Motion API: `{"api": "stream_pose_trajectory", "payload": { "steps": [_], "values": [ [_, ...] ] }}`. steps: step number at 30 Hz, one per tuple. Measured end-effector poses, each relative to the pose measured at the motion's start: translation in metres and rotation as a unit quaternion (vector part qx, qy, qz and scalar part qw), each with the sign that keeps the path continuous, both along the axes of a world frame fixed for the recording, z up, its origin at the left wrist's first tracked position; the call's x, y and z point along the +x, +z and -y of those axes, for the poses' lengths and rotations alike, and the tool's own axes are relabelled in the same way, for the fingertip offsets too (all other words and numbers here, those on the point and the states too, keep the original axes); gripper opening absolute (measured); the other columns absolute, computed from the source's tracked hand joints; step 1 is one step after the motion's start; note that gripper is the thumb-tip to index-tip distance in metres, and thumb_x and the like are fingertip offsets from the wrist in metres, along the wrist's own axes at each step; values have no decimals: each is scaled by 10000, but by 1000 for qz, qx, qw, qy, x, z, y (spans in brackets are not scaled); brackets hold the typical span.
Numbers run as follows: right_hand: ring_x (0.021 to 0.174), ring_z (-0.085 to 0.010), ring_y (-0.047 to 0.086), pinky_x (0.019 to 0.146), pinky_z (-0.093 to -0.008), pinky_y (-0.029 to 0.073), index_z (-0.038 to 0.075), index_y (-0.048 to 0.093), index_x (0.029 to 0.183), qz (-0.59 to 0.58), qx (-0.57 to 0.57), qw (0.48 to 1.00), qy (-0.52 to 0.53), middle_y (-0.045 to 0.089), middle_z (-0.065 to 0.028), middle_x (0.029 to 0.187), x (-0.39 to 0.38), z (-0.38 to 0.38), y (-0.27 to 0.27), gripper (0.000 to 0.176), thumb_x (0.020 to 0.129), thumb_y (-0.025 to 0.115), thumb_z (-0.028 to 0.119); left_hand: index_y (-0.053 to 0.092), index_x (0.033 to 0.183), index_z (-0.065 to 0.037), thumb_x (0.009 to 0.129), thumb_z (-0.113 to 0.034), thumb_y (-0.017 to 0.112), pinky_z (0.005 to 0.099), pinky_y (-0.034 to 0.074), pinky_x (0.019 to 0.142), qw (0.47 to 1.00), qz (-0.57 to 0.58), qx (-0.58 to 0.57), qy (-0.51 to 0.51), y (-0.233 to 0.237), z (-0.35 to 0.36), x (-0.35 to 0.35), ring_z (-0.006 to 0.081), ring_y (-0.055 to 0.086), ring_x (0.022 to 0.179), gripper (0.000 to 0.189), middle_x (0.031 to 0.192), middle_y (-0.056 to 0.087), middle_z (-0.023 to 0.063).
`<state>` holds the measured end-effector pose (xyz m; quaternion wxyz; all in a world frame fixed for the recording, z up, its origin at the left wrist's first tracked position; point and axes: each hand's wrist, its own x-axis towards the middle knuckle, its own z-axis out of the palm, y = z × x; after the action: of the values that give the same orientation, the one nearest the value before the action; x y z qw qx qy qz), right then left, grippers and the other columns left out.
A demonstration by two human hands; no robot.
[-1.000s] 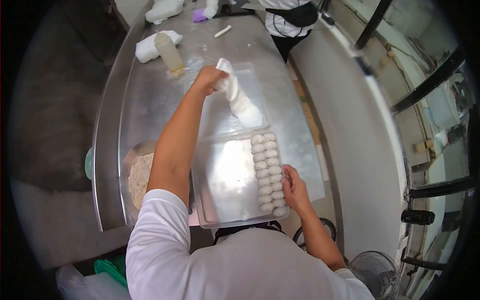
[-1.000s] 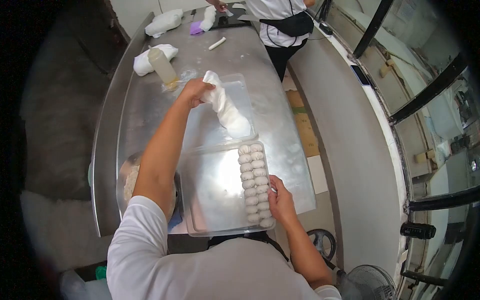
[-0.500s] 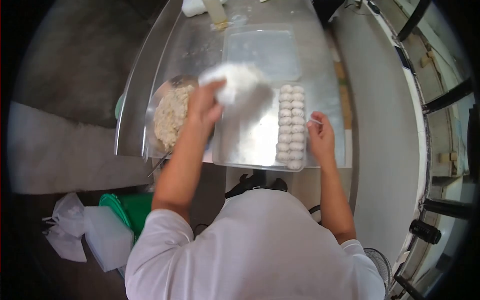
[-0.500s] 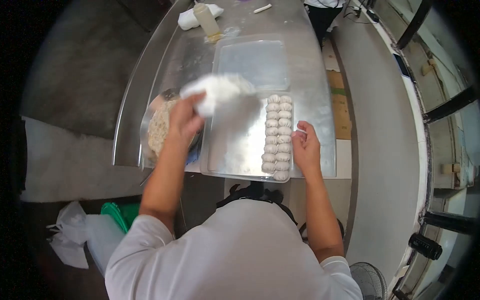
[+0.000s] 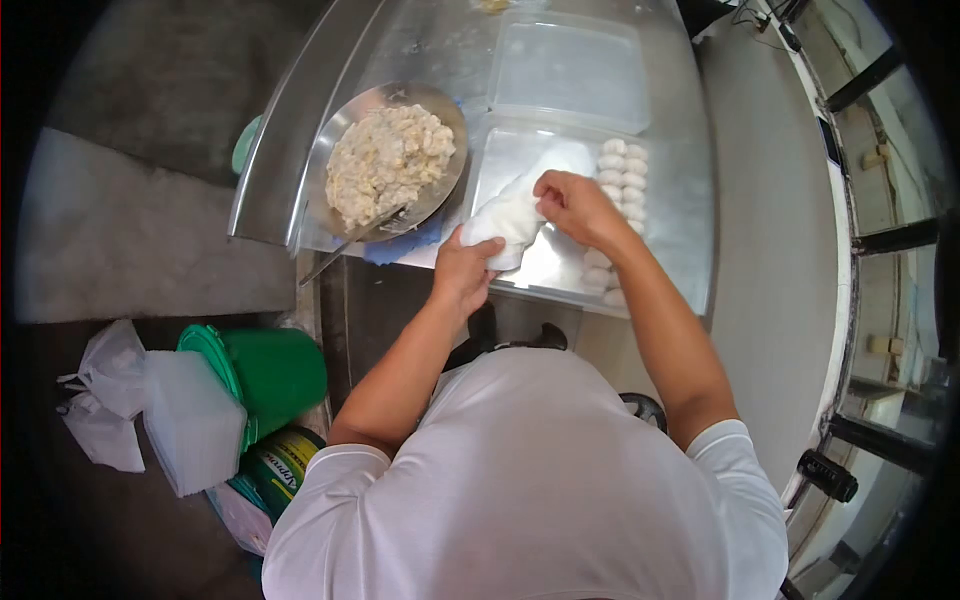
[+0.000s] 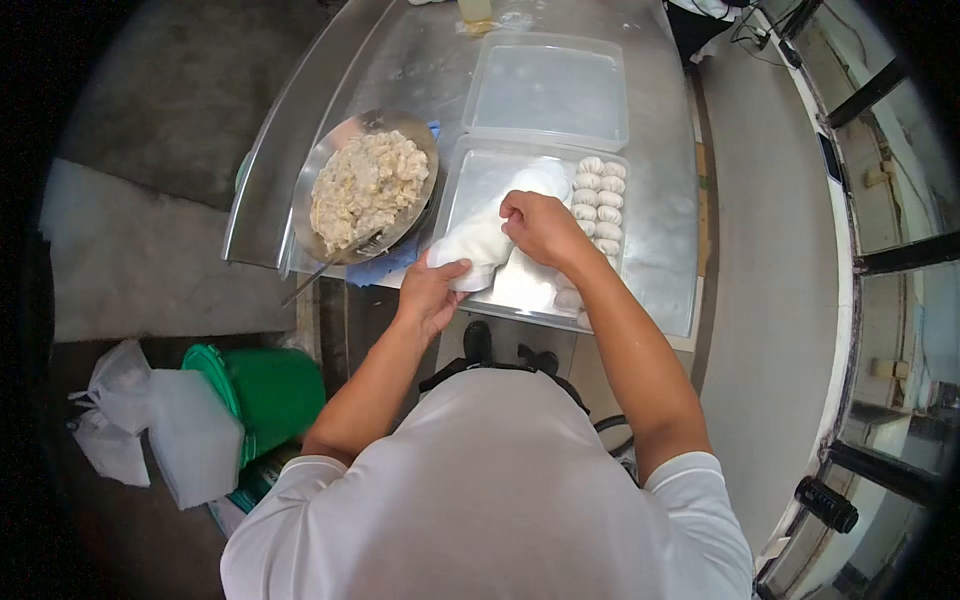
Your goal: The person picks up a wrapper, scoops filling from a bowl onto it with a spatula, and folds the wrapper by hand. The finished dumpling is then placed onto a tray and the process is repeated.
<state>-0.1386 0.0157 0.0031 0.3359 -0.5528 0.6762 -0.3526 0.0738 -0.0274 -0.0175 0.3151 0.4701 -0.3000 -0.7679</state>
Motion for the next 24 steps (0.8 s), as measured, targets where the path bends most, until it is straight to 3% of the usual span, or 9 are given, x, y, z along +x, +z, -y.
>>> {"api": "stream_pose_trajectory", "payload": {
  "steps": [1,3,10,13,15,16,18,22,24],
  "values": [
    [855,-295,678,780,-386,532,10,665,1016,-3,4,1000,-3,695,-146,905,4,2,-5,183,865,683,112,509,1310,43,862,98,646,407,579,892,1000,-7,3,-16,0,0,2,292,674,1073,472,1210,642,181],
    [894,-340,670,797,-431,528,22,667,989,-188,-52,981,4,671,-156,909,10,6,-16,163,840,672,89,509,1307,46,854,101,646,399,570,906,999,-22,11,-36,-2,5,6,283,673,1068,477,1209,642,177],
    [900,-354,669,798,-437,529,27,675,968,-201,2,980,9,666,-158,919,18,16,-17,157,817,664,68,519,1292,47,841,100,643,395,534,971,993,-88,34,-74,-6,20,16,277,656,1100,471,1201,645,170],
    [864,-346,676,779,-412,530,22,691,962,-128,38,991,-17,692,-171,927,15,17,-19,149,824,648,59,522,1283,52,843,100,638,393,529,974,990,-92,38,-95,-8,25,20,273,654,1102,458,1201,646,168],
    [840,-338,681,762,-397,527,10,702,960,-19,119,993,-15,706,-199,924,6,24,-18,156,825,642,60,523,1278,55,843,100,635,391,527,973,989,-92,32,-109,-7,27,23,271,653,1102,452,1201,646,167],
    [840,-338,681,762,-397,527,10,702,960,-22,120,992,-17,706,-199,924,3,26,-17,156,825,642,60,526,1271,59,843,98,638,389,523,976,989,-87,33,-113,-5,26,24,270,653,1101,444,1200,646,167],
    [829,-338,681,755,-399,523,0,696,953,-126,23,983,-133,704,-203,879,-2,31,-16,156,825,662,81,529,1264,62,843,95,640,386,519,979,989,-85,36,-116,-4,25,24,269,653,1100,437,1200,646,166],
    [808,-346,679,745,-410,523,3,696,940,-167,72,974,-133,699,-192,834,-14,45,-13,155,816,679,95,536,1237,70,849,75,643,388,529,932,991,-61,31,-114,-6,20,22,259,663,1058,403,1166,654,159],
    [777,-354,671,728,-419,520,11,690,901,-148,65,985,-59,698,-183,812,-16,48,-17,128,806,693,97,537,1229,73,853,57,649,388,533,911,992,-46,31,-115,-12,15,25,256,665,1044,392,1152,657,156]
  ]
}}
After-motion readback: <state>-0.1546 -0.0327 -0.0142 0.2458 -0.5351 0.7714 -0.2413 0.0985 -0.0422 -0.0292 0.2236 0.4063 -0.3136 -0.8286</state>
